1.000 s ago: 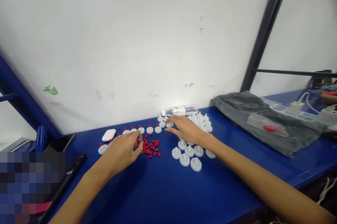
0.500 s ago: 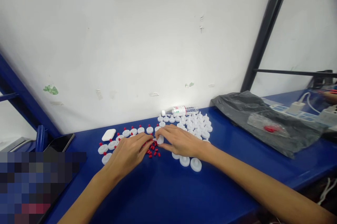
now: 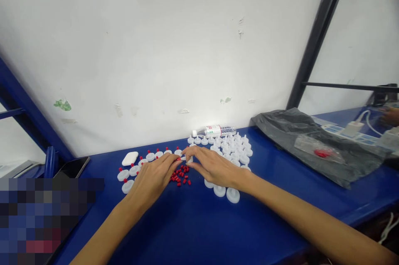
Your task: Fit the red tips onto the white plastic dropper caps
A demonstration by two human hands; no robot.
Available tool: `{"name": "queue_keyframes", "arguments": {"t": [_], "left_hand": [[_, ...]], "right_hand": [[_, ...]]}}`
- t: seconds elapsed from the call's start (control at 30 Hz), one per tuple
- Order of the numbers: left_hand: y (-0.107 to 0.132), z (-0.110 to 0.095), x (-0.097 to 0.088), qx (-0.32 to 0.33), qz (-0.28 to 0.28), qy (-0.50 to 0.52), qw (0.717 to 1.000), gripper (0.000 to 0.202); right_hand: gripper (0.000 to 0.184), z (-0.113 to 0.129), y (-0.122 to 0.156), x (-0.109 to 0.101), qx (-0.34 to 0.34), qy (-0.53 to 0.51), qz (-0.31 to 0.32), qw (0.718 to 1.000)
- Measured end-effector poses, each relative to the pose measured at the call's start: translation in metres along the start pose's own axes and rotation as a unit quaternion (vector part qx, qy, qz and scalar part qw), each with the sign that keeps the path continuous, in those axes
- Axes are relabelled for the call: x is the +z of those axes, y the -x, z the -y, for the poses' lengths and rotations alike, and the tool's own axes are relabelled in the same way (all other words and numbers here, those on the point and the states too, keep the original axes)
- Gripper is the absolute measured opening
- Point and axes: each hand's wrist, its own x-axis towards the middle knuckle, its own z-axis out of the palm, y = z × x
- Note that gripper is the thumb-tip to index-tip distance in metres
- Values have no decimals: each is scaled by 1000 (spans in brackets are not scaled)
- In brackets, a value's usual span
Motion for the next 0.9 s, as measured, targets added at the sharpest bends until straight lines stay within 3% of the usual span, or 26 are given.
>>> {"name": "queue_keyframes", "arguments": {"t": [0.17,0.37,0.5,0.67,0.9], "left_hand": [[2,-16,-3,-72,56,146,985,37],[5,-26,-1,-84,55,278,955,41],[9,-28,0,-84,17,282,956,41],[11,-25,-7,-56,12,232,971,39],[10,-28,-13,-46,21,269,962,40]], "right_hand": [[17,0,1,5,-20,-44,-27,998],[16,2,2,9,-41,-45,-56,997],[20,8,4,10,-30,-47,-74,996],[30,15,5,16,15,-101,-91,991],[58,16,10,23,-52,-55,-135,988]]}}
